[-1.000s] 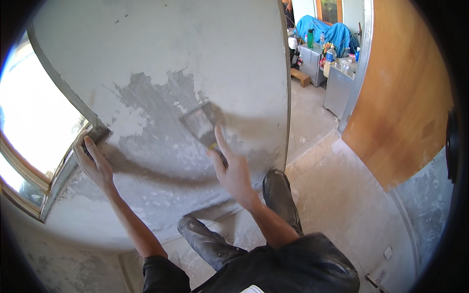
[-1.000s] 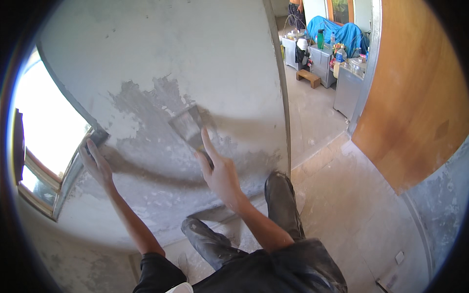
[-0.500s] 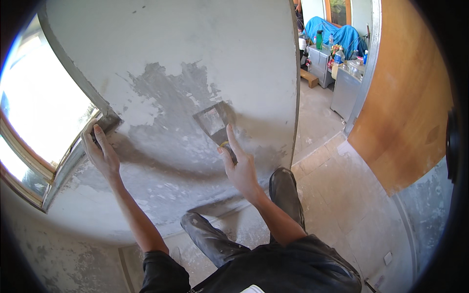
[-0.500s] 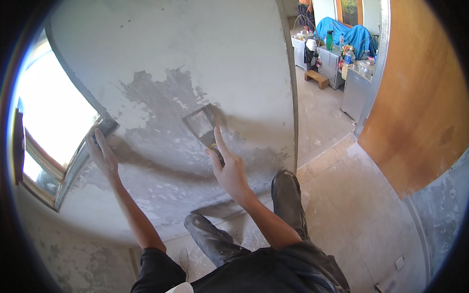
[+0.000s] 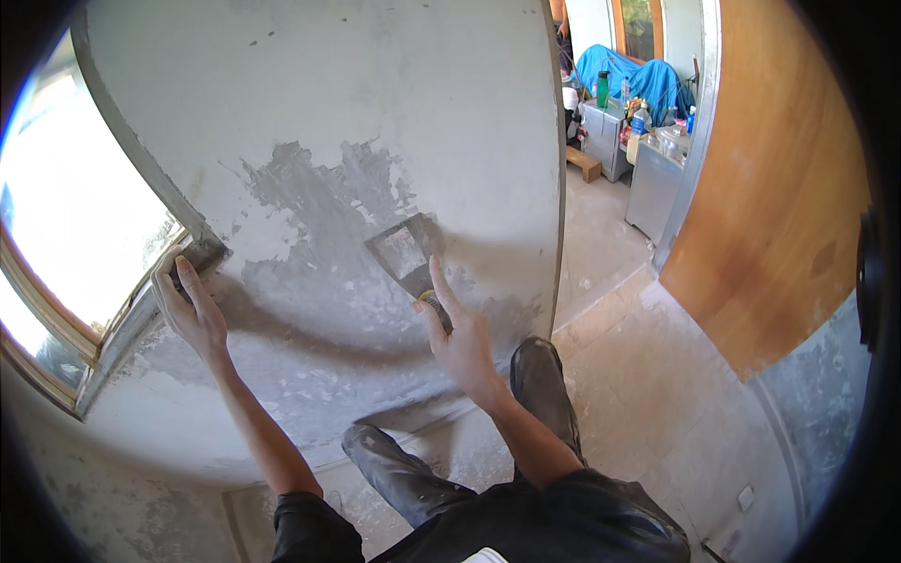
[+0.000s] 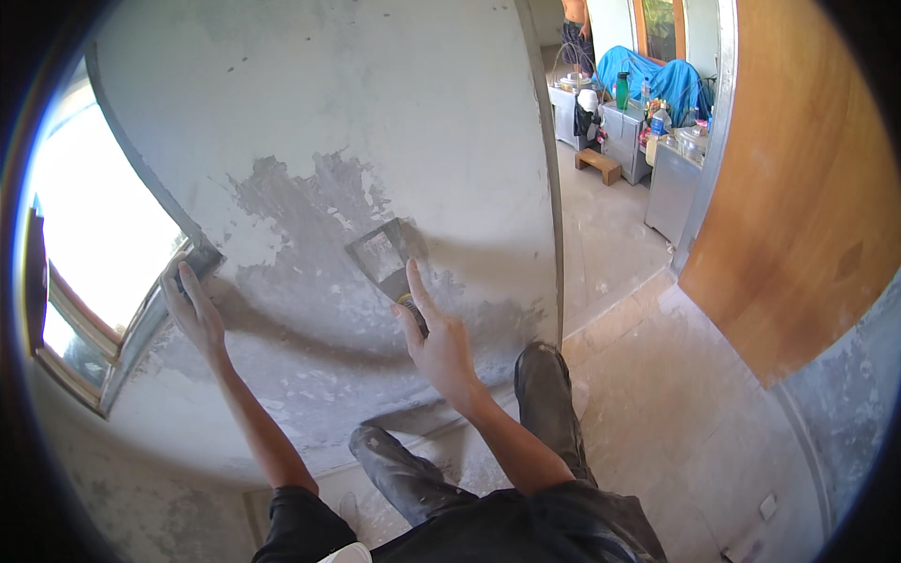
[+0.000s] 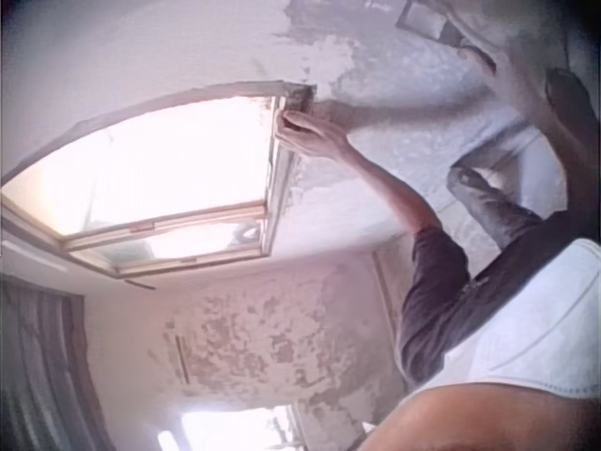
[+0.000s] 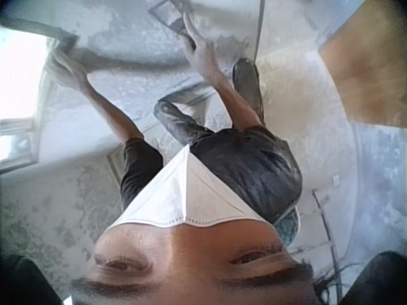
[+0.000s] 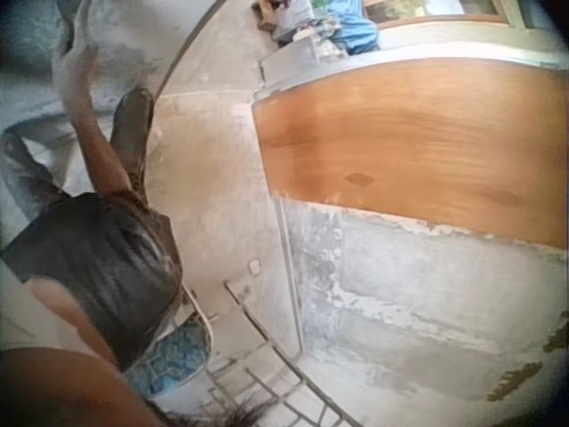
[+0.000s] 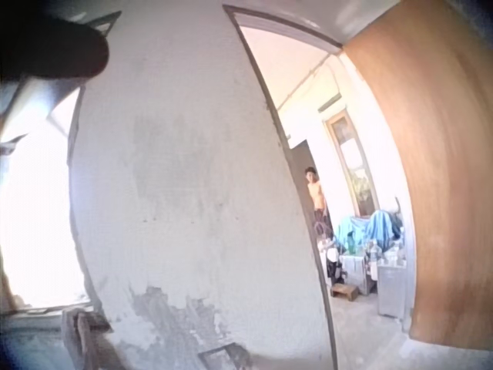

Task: The person scrapes plaster or old paint from an interior wall using a putty knife. They use a scraping motion to remove material around a window frame and on the main wall surface.

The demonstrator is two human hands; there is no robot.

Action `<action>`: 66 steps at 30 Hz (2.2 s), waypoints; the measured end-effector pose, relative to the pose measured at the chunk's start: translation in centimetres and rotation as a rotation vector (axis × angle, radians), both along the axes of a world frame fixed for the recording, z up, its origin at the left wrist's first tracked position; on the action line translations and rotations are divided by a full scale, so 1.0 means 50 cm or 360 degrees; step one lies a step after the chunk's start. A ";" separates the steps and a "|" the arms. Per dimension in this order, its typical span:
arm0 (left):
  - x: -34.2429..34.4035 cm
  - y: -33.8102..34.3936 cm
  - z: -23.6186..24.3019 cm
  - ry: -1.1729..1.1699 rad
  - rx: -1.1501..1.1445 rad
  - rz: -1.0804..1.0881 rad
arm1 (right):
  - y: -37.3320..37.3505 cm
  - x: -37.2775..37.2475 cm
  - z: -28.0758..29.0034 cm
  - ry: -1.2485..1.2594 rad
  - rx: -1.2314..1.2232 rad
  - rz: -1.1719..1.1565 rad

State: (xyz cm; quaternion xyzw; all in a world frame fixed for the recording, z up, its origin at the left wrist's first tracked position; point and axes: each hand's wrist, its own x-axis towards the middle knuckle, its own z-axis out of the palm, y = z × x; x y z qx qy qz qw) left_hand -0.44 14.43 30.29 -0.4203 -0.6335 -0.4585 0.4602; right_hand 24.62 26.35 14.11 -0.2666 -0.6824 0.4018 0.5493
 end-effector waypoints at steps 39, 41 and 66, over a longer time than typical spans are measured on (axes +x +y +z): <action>-0.013 0.021 0.015 0.0370 0.0271 0.0248 | -0.179 0.100 -0.389 -0.0595 -0.0660 0.0420; -0.014 0.026 0.002 0.0282 0.0243 0.0190 | -0.183 0.108 -0.414 -0.0589 -0.0694 0.0405; -0.001 -0.042 0.017 -0.0010 -0.0320 0.0304 | -0.051 -0.012 0.140 0.0201 -0.0300 0.0146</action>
